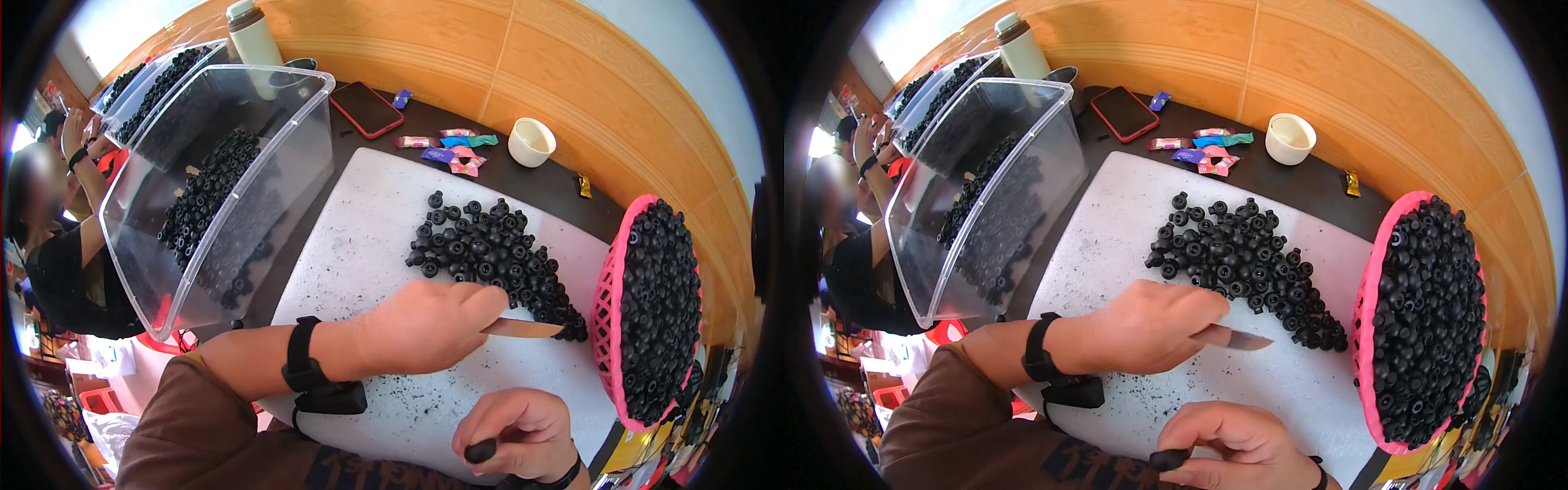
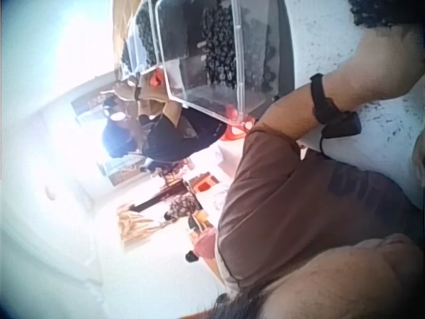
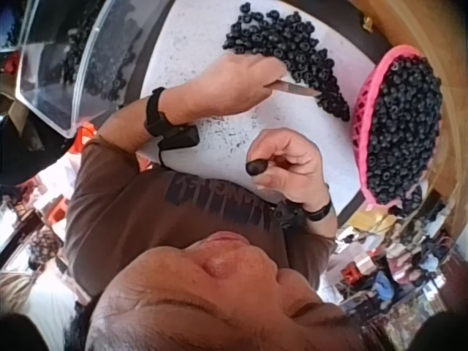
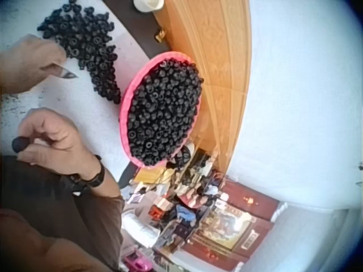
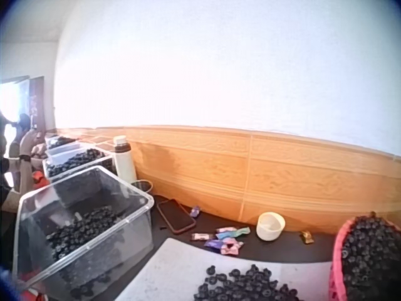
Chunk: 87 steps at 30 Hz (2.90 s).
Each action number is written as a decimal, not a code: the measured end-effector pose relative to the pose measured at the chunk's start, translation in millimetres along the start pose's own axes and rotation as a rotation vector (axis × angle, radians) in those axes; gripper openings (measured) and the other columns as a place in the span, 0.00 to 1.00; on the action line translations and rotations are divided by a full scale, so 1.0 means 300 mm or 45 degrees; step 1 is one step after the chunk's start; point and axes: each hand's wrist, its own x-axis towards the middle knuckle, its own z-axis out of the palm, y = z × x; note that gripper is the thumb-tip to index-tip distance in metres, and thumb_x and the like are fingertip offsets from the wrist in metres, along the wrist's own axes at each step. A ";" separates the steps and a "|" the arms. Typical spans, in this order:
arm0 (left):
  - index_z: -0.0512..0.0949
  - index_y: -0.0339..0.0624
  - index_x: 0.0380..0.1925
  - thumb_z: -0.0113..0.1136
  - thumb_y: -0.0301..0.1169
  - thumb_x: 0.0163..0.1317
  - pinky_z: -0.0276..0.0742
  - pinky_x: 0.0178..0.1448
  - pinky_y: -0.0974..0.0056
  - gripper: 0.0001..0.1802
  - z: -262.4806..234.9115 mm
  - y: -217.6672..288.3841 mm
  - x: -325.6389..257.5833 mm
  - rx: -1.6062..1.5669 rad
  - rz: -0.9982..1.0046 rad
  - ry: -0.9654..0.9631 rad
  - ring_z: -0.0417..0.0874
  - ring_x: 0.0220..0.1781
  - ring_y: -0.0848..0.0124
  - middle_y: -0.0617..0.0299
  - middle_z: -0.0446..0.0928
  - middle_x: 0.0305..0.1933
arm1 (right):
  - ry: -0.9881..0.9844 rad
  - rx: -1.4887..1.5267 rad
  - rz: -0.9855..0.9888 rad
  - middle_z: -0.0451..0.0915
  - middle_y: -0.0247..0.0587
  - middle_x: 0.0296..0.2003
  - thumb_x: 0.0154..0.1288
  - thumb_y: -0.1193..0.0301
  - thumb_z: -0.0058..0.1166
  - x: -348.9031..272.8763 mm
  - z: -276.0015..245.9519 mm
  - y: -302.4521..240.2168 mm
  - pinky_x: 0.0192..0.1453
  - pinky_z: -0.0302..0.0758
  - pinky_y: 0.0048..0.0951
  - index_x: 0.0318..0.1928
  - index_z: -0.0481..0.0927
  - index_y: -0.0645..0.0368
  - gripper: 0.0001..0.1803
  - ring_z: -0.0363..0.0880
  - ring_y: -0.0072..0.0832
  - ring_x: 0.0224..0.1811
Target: Trimming flash or excess material from small black rubber components using a hand-held knife.
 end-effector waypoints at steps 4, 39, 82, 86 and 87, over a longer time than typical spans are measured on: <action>0.68 0.37 0.35 0.50 0.22 0.58 0.69 0.28 0.66 0.05 -0.017 0.013 -0.005 -0.490 -0.102 0.230 0.72 0.23 0.66 0.58 0.71 0.26 | 0.238 0.129 -0.188 0.74 0.41 0.25 0.53 0.74 0.58 0.046 -0.037 0.022 0.25 0.68 0.21 0.33 0.70 0.63 0.11 0.70 0.21 0.20; 0.70 0.38 0.30 0.61 0.27 0.47 0.66 0.18 0.63 0.11 0.005 0.042 -0.023 -0.258 0.255 0.098 0.72 0.18 0.63 0.61 0.67 0.20 | 0.270 0.049 -0.261 0.74 0.39 0.35 0.56 0.75 0.56 0.044 -0.071 0.046 0.40 0.70 0.20 0.38 0.68 0.63 0.12 0.73 0.20 0.35; 0.68 0.39 0.30 0.57 0.28 0.49 0.69 0.23 0.59 0.10 0.016 -0.001 0.004 0.141 -0.197 -0.124 0.74 0.23 0.58 0.57 0.69 0.22 | 0.085 -0.339 -0.402 0.74 0.44 0.25 0.49 0.76 0.62 0.005 0.026 0.065 0.27 0.69 0.27 0.28 0.69 0.65 0.13 0.71 0.27 0.22; 0.67 0.38 0.31 0.52 0.24 0.55 0.68 0.27 0.59 0.05 -0.028 0.032 -0.010 -0.324 -0.172 0.067 0.73 0.24 0.55 0.53 0.71 0.25 | 0.316 -0.309 -0.394 0.74 0.43 0.23 0.51 0.75 0.61 0.024 0.019 0.054 0.25 0.68 0.24 0.30 0.67 0.64 0.13 0.70 0.26 0.20; 0.67 0.38 0.31 0.52 0.24 0.55 0.68 0.27 0.59 0.05 -0.028 0.033 -0.010 -0.320 -0.171 0.071 0.73 0.24 0.55 0.53 0.71 0.25 | 0.230 -0.222 -0.369 0.74 0.41 0.27 0.52 0.78 0.59 0.025 -0.007 0.046 0.31 0.69 0.22 0.34 0.68 0.64 0.12 0.71 0.23 0.26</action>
